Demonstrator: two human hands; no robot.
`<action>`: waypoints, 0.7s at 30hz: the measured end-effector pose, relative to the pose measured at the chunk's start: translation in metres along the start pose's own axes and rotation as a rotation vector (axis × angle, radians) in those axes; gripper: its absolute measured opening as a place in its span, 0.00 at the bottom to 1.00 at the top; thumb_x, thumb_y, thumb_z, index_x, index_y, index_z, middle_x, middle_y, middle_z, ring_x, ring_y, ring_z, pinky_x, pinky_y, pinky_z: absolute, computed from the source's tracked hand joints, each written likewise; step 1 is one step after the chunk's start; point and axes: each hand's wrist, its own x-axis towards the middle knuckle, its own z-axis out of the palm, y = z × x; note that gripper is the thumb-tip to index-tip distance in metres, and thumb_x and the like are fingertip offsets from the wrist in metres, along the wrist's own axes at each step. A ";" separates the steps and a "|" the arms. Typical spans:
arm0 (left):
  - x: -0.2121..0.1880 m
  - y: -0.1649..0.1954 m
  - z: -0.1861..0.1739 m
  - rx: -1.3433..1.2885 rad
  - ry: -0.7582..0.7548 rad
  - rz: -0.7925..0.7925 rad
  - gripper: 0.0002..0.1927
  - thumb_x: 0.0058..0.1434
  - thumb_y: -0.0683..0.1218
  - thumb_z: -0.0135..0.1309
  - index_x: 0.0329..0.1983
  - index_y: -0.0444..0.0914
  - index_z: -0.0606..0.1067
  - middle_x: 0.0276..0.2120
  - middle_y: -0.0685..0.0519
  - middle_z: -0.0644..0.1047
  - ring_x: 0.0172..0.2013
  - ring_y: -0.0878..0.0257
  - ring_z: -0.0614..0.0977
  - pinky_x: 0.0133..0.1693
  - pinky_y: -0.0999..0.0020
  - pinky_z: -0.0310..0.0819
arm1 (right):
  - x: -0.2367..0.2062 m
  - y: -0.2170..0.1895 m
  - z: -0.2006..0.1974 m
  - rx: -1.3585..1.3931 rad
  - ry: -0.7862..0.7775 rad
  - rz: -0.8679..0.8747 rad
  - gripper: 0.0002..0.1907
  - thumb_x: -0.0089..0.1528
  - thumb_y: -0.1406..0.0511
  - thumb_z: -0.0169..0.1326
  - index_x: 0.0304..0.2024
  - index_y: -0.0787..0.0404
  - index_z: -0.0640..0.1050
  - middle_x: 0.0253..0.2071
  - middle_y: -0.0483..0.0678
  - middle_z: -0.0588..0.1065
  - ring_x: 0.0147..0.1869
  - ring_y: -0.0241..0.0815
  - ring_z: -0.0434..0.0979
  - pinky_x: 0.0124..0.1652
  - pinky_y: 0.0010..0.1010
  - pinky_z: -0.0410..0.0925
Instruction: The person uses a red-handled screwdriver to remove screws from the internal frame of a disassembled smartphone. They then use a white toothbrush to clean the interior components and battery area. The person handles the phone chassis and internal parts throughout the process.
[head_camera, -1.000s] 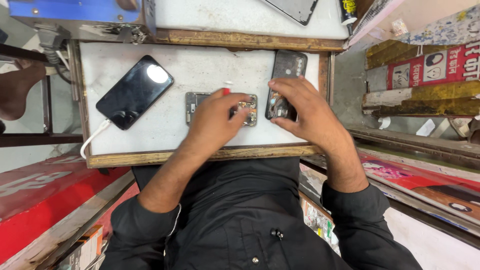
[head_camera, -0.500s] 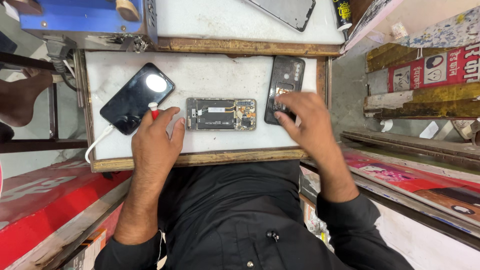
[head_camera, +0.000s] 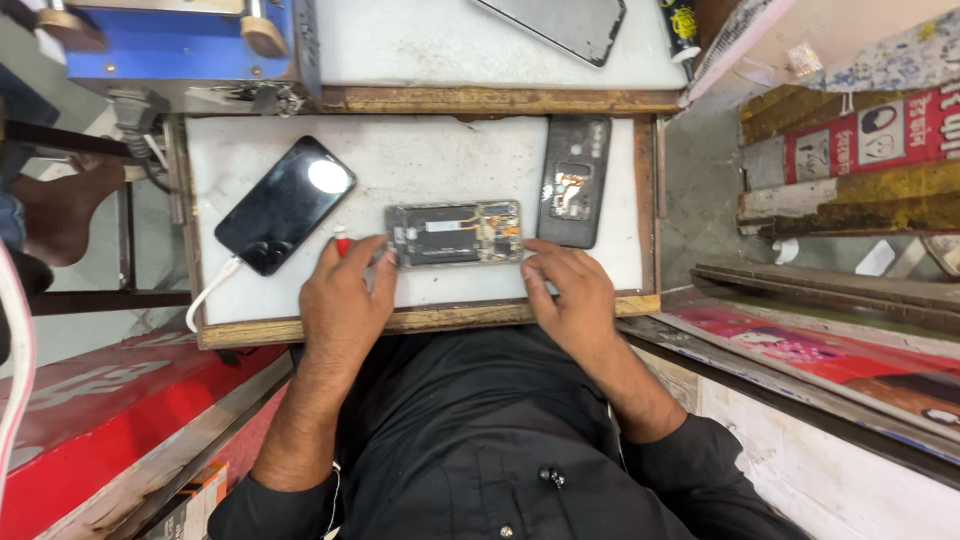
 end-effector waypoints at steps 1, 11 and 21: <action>0.000 0.001 0.000 -0.010 -0.022 -0.026 0.14 0.64 0.50 0.58 0.50 0.40 0.81 0.39 0.43 0.78 0.33 0.48 0.83 0.35 0.54 0.78 | -0.001 0.000 0.002 0.028 0.024 0.011 0.02 0.63 0.69 0.58 0.38 0.62 0.79 0.50 0.50 0.82 0.42 0.49 0.80 0.43 0.36 0.72; 0.010 -0.022 -0.020 -0.298 0.164 0.177 0.23 0.70 0.33 0.44 0.68 0.38 0.68 0.51 0.42 0.76 0.38 0.55 0.81 0.42 0.62 0.81 | -0.015 0.005 0.028 0.197 0.116 -0.129 0.03 0.65 0.70 0.57 0.35 0.62 0.77 0.39 0.49 0.81 0.41 0.46 0.83 0.41 0.32 0.74; 0.052 -0.007 0.015 -0.451 0.285 0.500 0.38 0.75 0.35 0.55 0.75 0.42 0.44 0.46 0.44 0.79 0.44 0.59 0.86 0.45 0.68 0.88 | -0.010 -0.028 0.068 0.235 -0.121 -0.328 0.07 0.58 0.63 0.67 0.33 0.56 0.80 0.43 0.43 0.83 0.36 0.39 0.81 0.35 0.31 0.70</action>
